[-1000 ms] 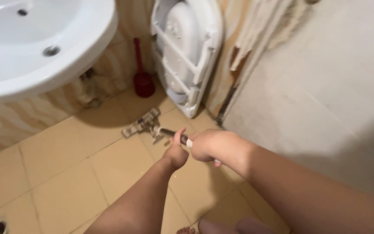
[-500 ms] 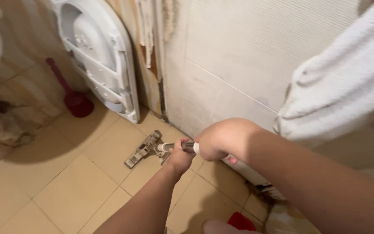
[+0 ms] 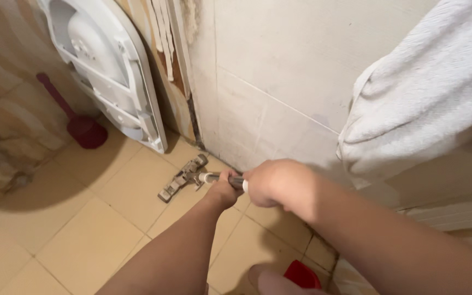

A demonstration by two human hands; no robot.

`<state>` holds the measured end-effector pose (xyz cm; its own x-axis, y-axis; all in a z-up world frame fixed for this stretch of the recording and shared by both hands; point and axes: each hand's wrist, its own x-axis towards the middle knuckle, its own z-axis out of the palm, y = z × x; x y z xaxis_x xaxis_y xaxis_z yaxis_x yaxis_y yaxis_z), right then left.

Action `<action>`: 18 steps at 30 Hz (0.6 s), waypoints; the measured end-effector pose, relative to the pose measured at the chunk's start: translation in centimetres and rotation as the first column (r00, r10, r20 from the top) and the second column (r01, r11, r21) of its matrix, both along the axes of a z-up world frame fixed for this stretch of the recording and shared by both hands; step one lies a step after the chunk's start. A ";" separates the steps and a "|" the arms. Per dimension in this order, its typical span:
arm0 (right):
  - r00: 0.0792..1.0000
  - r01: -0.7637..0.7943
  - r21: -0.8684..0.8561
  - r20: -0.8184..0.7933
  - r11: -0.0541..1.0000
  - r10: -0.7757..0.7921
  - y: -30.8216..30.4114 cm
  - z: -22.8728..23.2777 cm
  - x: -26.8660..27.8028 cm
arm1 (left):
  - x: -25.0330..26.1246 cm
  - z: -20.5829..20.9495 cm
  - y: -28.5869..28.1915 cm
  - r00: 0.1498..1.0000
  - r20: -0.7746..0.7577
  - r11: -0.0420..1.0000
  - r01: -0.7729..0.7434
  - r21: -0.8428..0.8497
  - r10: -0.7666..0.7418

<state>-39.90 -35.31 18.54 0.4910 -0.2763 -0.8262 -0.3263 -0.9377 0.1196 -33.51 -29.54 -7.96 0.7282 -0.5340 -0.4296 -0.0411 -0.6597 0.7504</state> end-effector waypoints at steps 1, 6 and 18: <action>1.000 0.005 0.001 0.013 1.000 -0.005 0.2 -0.1 -0.1 | -0.1 1.1 0.5 0.998 0.024 0.995 0.050 0.088 -0.052; 0.996 -0.067 0.016 0.052 0.998 0.066 1.4 0.7 -0.6 | -2.4 8.2 1.9 0.999 0.043 0.962 -0.030 0.271 0.019; 0.895 -0.421 -0.030 0.152 0.907 0.420 5.1 1.7 -1.8 | -3.2 12.3 6.9 0.992 0.121 0.996 0.017 0.084 -0.027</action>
<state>-41.73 -30.21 20.22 0.6799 -0.0132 -0.7332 0.0848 -0.9917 0.0964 -36.75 -22.69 4.35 0.7663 -0.5167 -0.3818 -0.1437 -0.7171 0.6820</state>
